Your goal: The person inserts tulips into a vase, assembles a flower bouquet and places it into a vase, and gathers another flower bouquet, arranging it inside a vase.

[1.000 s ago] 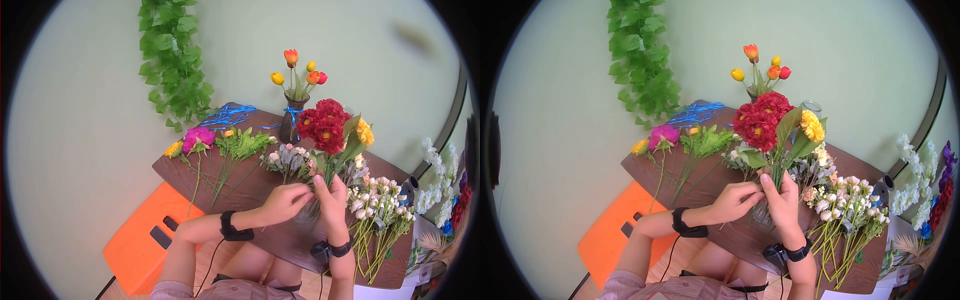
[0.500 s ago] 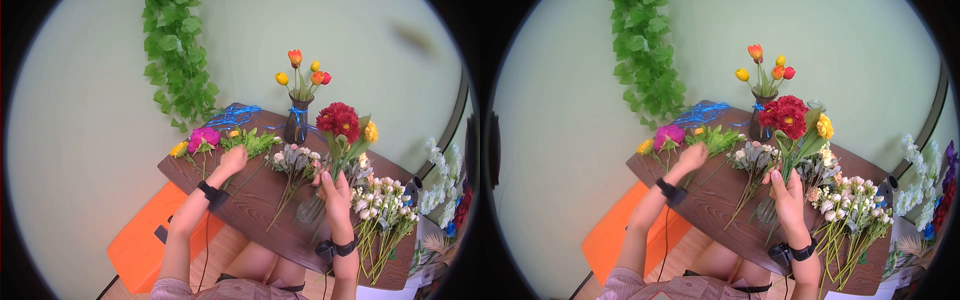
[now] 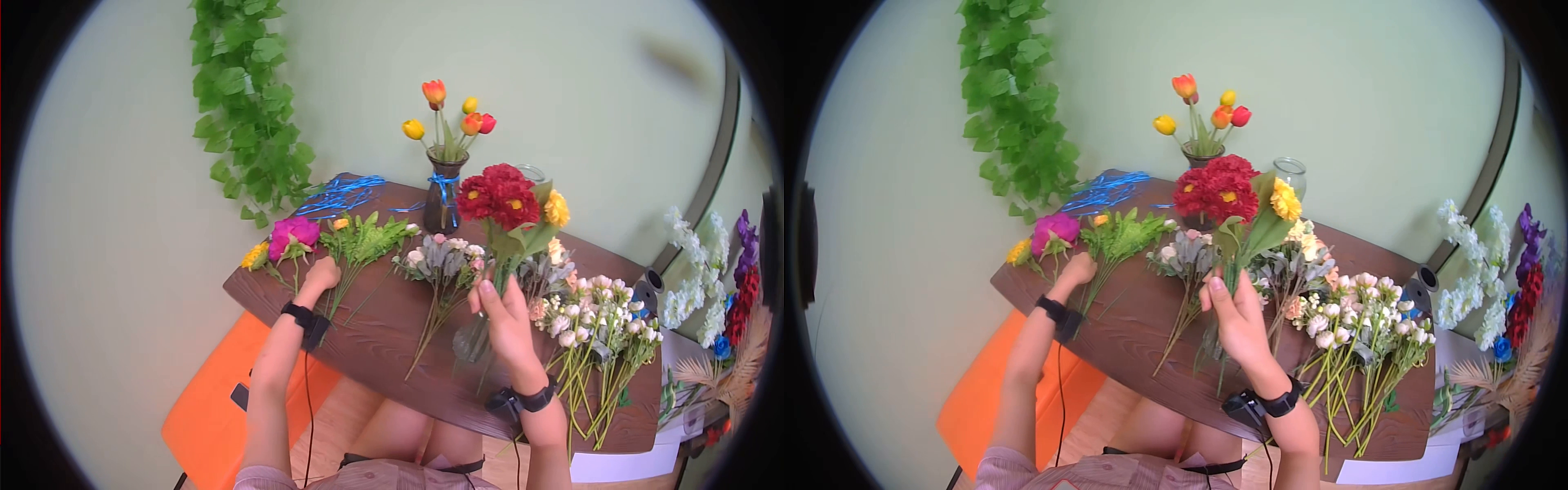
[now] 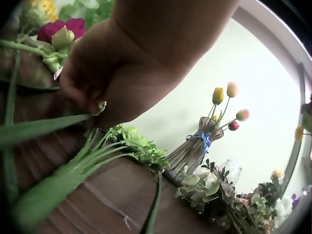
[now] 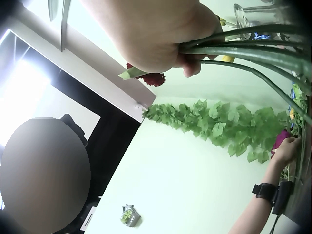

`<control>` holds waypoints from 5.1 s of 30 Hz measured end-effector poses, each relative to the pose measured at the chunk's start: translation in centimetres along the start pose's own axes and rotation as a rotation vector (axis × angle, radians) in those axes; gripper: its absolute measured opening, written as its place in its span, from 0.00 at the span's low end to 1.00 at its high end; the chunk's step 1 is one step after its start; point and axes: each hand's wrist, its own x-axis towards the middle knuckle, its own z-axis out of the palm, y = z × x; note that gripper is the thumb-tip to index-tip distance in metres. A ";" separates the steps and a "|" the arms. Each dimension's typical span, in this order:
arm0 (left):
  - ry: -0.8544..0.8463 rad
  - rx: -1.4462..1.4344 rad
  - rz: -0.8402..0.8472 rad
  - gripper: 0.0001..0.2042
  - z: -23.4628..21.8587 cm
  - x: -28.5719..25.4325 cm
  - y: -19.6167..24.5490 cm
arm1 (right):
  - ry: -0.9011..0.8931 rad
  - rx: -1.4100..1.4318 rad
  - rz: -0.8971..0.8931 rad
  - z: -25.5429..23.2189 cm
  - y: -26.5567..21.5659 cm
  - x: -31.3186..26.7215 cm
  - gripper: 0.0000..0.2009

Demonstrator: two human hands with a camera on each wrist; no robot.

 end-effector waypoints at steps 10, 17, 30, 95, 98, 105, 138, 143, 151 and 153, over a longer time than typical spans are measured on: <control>0.438 -0.807 0.383 0.08 -2.2 -3.5 4.9 | 0.054 0.214 0.151 0.5 0.2 -0.4 0.08; 0.410 -1.114 0.718 0.03 -4.5 -12.8 11.6 | 0.072 0.123 0.095 0.7 0.4 -0.4 0.09; 0.268 -0.861 1.131 0.04 -4.1 -22.0 16.4 | -0.003 0.000 -0.035 0.9 1.5 -1.3 0.20; 0.018 -0.233 -0.111 0.15 -1.4 -0.5 -1.2 | 0.150 0.198 -0.007 1.8 0.8 -0.9 0.17; 0.058 -0.165 -0.008 0.15 -1.1 -0.1 -1.0 | 0.156 0.223 -0.007 1.8 0.8 -0.8 0.17; 0.483 -0.495 0.346 0.08 -3.1 -2.8 4.6 | 0.161 0.249 0.011 1.7 0.9 -0.7 0.17; 0.192 -0.828 0.942 0.15 -6.8 -20.5 16.7 | 0.090 0.027 -0.011 1.7 0.9 -1.5 0.10; -0.280 -0.871 0.898 0.23 -8.2 -19.6 16.3 | -0.089 0.080 0.015 2.5 1.3 -2.4 0.06; -0.490 -0.973 0.951 0.18 -9.1 -20.0 15.4 | -0.237 -0.172 0.002 3.8 2.1 -2.8 0.08; -0.518 -0.980 0.901 0.18 -9.3 -20.1 15.0 | -0.267 -0.177 0.010 4.2 1.9 -2.6 0.09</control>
